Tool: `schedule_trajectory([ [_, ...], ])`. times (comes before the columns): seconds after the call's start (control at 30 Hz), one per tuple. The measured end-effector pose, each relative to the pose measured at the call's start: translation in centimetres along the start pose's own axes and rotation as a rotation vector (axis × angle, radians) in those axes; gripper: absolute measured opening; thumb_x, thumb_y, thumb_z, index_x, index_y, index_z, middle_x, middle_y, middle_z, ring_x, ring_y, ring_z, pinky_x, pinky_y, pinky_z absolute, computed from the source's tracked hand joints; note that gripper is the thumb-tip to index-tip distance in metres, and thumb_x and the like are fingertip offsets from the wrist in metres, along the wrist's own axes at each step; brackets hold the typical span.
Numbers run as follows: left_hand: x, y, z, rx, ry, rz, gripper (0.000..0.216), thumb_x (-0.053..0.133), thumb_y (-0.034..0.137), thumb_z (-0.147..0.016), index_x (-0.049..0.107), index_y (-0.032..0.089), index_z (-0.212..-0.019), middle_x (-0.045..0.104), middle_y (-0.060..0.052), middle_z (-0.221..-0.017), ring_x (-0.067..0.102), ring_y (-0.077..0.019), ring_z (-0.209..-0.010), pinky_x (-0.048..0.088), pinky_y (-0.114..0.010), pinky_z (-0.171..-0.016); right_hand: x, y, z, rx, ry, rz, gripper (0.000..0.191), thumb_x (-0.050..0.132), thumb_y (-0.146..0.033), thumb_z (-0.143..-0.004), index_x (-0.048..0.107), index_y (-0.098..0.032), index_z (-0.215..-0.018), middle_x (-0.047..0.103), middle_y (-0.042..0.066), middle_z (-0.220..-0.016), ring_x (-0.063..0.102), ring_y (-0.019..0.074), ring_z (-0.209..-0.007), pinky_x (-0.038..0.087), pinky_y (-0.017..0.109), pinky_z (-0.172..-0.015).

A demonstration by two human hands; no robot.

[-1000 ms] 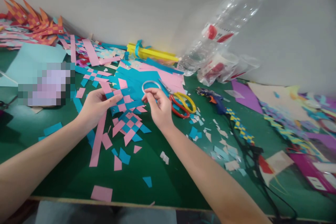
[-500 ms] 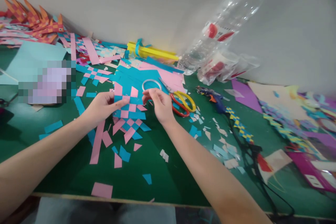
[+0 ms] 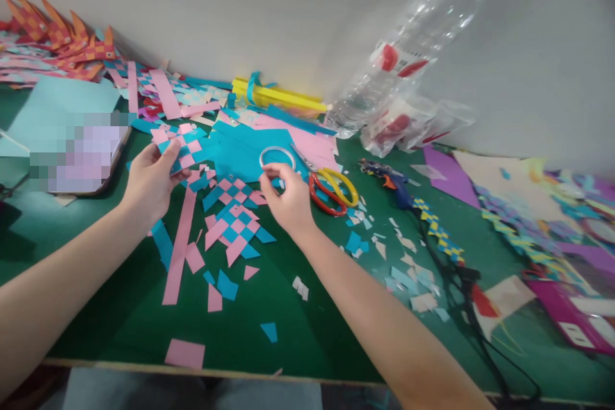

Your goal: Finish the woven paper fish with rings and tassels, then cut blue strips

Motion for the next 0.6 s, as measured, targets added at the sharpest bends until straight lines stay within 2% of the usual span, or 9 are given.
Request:
schedule_trajectory([
  [0.13,0.0,-0.3,-0.2,0.000,-0.024,-0.009,0.019,0.077,0.028,-0.075,0.064,0.018,-0.084,0.062,0.000,-0.087,0.056,-0.0115,-0.077,0.048,-0.028,-0.068,1.7,-0.6,0.5,-0.040,-0.149,0.147,0.032,0.062,-0.041,-0.081,0.058,-0.021,-0.105,0.072,0.007,-0.095,0.063,0.0276,-0.098,0.044,0.049,-0.091],
  [0.23,0.1,-0.2,0.0,-0.004,-0.016,-0.062,0.020,0.078,0.024,-0.072,0.065,0.017,-0.086,0.064,-0.001,-0.089,0.057,-0.0121,-0.077,0.047,-0.028,-0.069,2.6,-0.9,0.9,-0.062,-0.219,0.189,0.038,0.063,-0.047,-0.080,0.057,-0.021,-0.108,0.071,0.008,-0.099,0.061,0.0299,-0.103,0.042,0.050,-0.092],
  [0.6,0.6,-0.3,0.3,0.099,-0.090,-0.174,0.043,0.082,0.026,-0.066,0.064,0.016,-0.104,0.069,0.000,-0.091,0.063,-0.0161,-0.085,0.051,-0.033,-0.083,3.0,-1.0,1.1,-0.054,-0.273,0.197,0.045,0.070,-0.044,-0.075,0.057,-0.022,-0.111,0.070,0.008,-0.103,0.059,0.0300,-0.108,0.037,0.053,-0.098],
])
Point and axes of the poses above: each hand's wrist, its own z-axis away from the middle knuckle, its own x-axis out of the palm, y = z × x, the point moved 8 cm from there along -z, towards the middle knuckle
